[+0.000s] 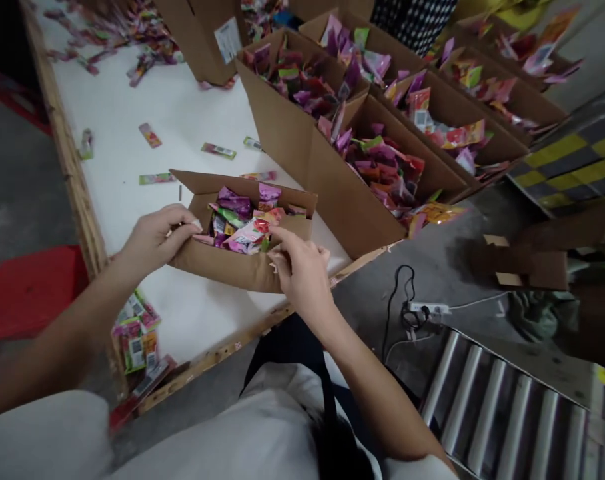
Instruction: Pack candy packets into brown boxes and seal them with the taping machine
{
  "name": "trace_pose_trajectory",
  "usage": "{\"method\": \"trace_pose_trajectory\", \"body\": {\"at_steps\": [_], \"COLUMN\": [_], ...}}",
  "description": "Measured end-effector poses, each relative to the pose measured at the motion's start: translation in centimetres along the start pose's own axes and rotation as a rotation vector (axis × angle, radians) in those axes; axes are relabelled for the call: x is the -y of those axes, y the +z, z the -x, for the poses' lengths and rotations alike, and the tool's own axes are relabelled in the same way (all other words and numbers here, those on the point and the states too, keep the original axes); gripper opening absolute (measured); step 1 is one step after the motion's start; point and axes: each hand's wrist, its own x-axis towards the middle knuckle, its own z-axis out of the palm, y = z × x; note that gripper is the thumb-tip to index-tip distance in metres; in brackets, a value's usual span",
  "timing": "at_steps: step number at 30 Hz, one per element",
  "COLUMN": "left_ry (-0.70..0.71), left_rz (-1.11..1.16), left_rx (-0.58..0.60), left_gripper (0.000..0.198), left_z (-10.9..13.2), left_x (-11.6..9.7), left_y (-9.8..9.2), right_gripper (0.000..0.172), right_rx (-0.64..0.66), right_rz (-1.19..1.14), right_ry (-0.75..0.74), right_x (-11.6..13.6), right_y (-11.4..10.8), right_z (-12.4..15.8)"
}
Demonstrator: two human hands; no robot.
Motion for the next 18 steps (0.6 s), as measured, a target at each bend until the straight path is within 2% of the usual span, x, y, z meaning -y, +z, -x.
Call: {"method": "trace_pose_trajectory", "body": {"at_steps": [3,6,8,11,14,16,18], "left_ry": [-0.042,-0.105,-0.099,-0.117,-0.222,-0.275,-0.291], "left_rz": [-0.115,-0.144,-0.165,-0.335,-0.515,-0.593,-0.655], "left_rx": [-0.112,-0.250,-0.236,-0.128,0.000,0.101,0.172], "left_gripper": [0.025,0.027,0.031,0.036,0.047,0.055,0.062], "left_z": [0.4,1.8,2.5,1.9,-0.1,-1.2,-2.0], "left_x": [-0.9,-3.2,-5.1,-7.1,-7.1,-6.5,-5.9], "left_y": [0.7,1.2,1.9,3.7,5.4,6.0,6.3], "right_gripper": [0.051,0.054,0.047,0.040,0.046,0.047,0.048], "right_rx": [-0.006,0.191,0.317,0.377,0.295,0.147,0.010], "right_rz": [0.243,0.297,0.297,0.291,0.162,0.123,0.181], "right_ry": [-0.084,-0.276,-0.311,-0.283,-0.338,-0.361,-0.360], "right_x": [1.3,2.4,2.6,2.1,1.2,0.8,0.8], "right_y": [0.0,-0.1,0.1,0.3,-0.5,-1.7,-3.1], "right_z": [0.5,-0.4,-1.5,-2.3,-2.0,-2.6,-4.7]}}
